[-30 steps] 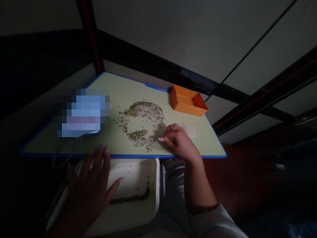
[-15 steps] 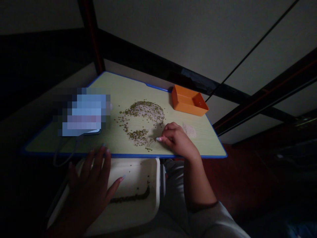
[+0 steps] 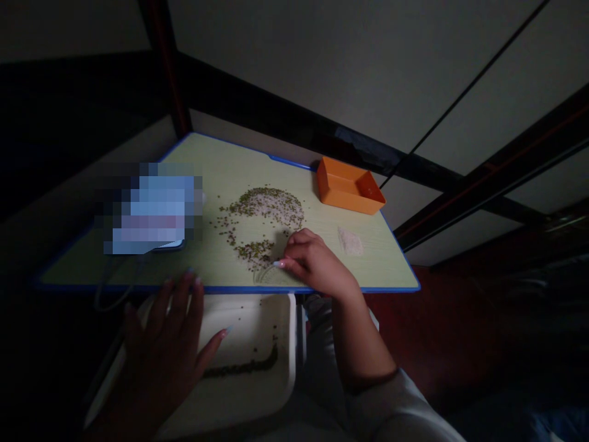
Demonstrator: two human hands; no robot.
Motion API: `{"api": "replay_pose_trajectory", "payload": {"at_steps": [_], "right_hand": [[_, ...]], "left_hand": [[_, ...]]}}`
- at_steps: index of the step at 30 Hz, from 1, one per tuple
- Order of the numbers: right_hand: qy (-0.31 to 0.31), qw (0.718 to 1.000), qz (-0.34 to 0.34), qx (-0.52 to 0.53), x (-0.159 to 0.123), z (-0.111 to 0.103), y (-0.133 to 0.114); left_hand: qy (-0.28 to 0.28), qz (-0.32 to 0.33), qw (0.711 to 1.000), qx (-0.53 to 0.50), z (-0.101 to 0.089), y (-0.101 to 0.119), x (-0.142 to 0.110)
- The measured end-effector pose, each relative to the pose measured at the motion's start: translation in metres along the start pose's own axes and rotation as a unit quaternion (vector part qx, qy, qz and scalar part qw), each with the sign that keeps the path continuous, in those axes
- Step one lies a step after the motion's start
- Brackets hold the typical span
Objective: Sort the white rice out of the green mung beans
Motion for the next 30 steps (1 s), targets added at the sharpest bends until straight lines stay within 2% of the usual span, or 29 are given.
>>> {"api": "replay_pose_trajectory", "payload": {"at_steps": [4,9,15,20,26,27,30], "right_hand": [[0.009,1.0,-0.002,0.002,0.0,0.002,-0.004],[0.046,0.999,0.028,-0.002,-0.006,0.001,-0.001],[0.067,0.995,0.067,-0.012,-0.018,-0.004,0.015],[0.121,0.986,0.111,-0.019,-0.025,-0.007,0.026],[0.161,0.982,0.091,0.039,-0.015,0.013,-0.002],[0.158,0.983,0.088,0.041,-0.011,0.017,-0.007],[0.153,0.983,0.094,0.039,0.003,0.026,-0.017]], "left_hand": [[-0.009,-0.003,1.0,-0.013,0.0,-0.001,0.001],[-0.003,0.004,1.0,-0.003,0.001,-0.002,0.0],[-0.001,0.007,1.0,0.008,0.003,-0.003,-0.001],[0.002,0.003,1.0,0.015,0.004,-0.002,-0.002],[0.018,0.01,0.999,0.028,0.007,-0.002,-0.002],[0.048,0.011,0.998,0.032,0.007,-0.003,-0.002],[0.082,0.036,0.995,0.036,0.008,-0.006,-0.001]]}}
Point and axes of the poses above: each hand's wrist, its own x-axis towards the middle knuckle, its own z-axis out of the palm, y = z × x, the point moved 2 cm from there along x, towards the middle knuckle
